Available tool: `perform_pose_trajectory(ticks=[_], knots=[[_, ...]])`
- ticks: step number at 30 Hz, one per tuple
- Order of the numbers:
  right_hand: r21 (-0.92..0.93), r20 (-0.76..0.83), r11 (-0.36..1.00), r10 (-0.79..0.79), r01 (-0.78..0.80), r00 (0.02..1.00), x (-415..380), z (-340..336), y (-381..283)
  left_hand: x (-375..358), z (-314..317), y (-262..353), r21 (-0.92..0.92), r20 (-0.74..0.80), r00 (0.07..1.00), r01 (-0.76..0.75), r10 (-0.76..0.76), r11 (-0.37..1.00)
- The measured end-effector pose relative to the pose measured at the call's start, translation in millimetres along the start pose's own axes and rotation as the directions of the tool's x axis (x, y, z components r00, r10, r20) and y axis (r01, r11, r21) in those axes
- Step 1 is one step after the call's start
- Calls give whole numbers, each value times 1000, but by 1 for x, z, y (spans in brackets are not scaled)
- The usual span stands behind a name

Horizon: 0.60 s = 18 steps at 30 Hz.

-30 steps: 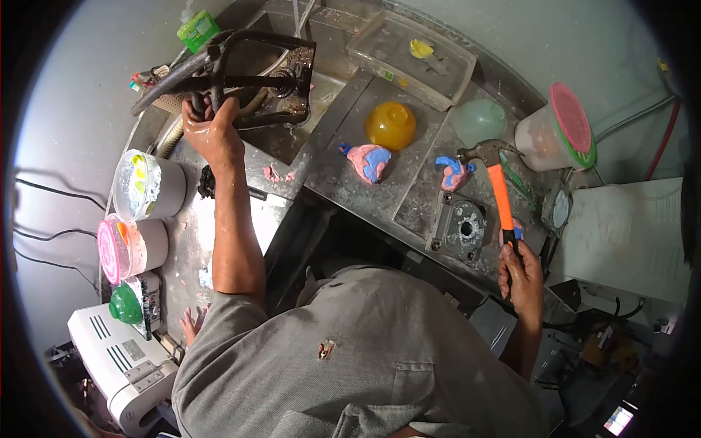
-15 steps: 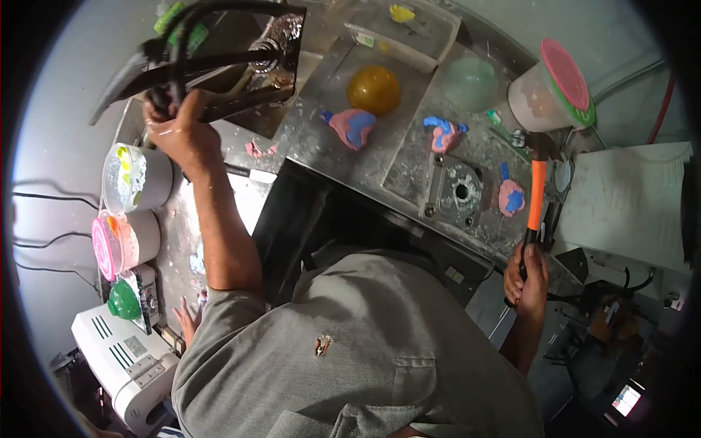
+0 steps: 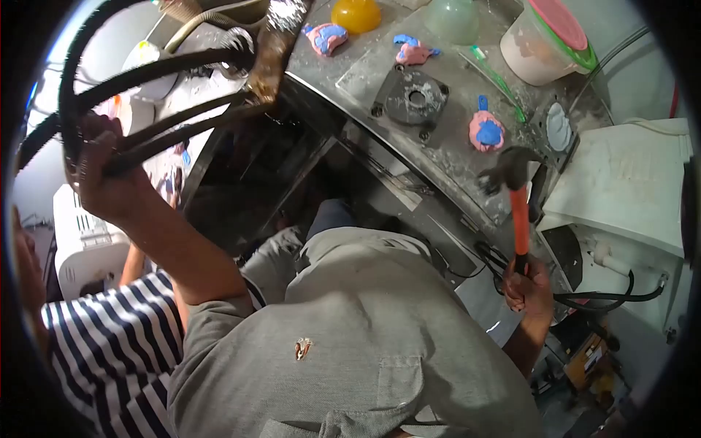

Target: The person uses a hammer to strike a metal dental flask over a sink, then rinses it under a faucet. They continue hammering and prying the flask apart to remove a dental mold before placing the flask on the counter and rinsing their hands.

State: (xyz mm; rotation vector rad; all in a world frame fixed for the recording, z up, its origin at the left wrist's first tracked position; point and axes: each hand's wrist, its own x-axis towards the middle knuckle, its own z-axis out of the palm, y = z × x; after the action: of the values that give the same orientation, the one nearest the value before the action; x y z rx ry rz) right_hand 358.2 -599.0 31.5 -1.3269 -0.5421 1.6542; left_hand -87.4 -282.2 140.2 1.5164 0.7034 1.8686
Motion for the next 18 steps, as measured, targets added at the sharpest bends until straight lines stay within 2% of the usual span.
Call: perform_pose_trajectory(ticks=[1, 3, 4, 5, 6, 7, 9, 11, 12, 13, 15, 17, 18], knots=[[-4, 10, 1000, 9, -9, 1000, -8, -6, -1, -23, -4, 6, 30, -55, 996, 70, -68, 997], [-128, 34, 970, 211, -205, 977, -16, -15, -9, -64, 6, 14, 139, -123, 989, 94, -77, 986], [-133, 38, 970, 212, -206, 976, -16, -19, -11, -85, 10, 16, 167, -155, 981, 142, -117, 976], [-210, 82, 938, 298, -275, 951, -15, -24, -13, -102, 15, 14, 192, -185, 970, 193, -158, 962], [-286, 114, 894, 390, -346, 913, -16, -26, -13, -115, 21, 9, 146, -183, 969, 193, -165, 970], [-285, 108, 889, 402, -359, 909, -18, -28, -11, -132, 34, 7, 149, -200, 965, 203, -172, 968], [-410, 78, 783, 541, -468, 837, -12, -29, -5, -166, 37, -10, 334, -317, 922, 326, -220, 884], [-456, 42, 723, 600, -519, 799, -6, -22, 0, -196, 35, -20, 104, -206, 927, 339, -313, 935], [-493, 17, 677, 636, -547, 772, -4, -20, 6, -208, 39, -25, 20, -294, 872, 414, -391, 910], [-528, -11, 624, 673, -576, 739, -3, -20, 12, -220, 34, -32, 18, -298, 864, 430, -405, 903], [-533, 6, 611, 694, -585, 720, 2, -22, 24, -234, 20, -41, -244, -258, 817, 462, -516, 853], [-644, -4, 545, 700, -537, 714, 5, -23, 34, -239, 9, -42, -206, -249, 789, 524, -562, 827], [-720, 0, 518, 665, -461, 747, 8, -28, 45, -239, 6, -44, -279, -290, 775, 492, -561, 825]])
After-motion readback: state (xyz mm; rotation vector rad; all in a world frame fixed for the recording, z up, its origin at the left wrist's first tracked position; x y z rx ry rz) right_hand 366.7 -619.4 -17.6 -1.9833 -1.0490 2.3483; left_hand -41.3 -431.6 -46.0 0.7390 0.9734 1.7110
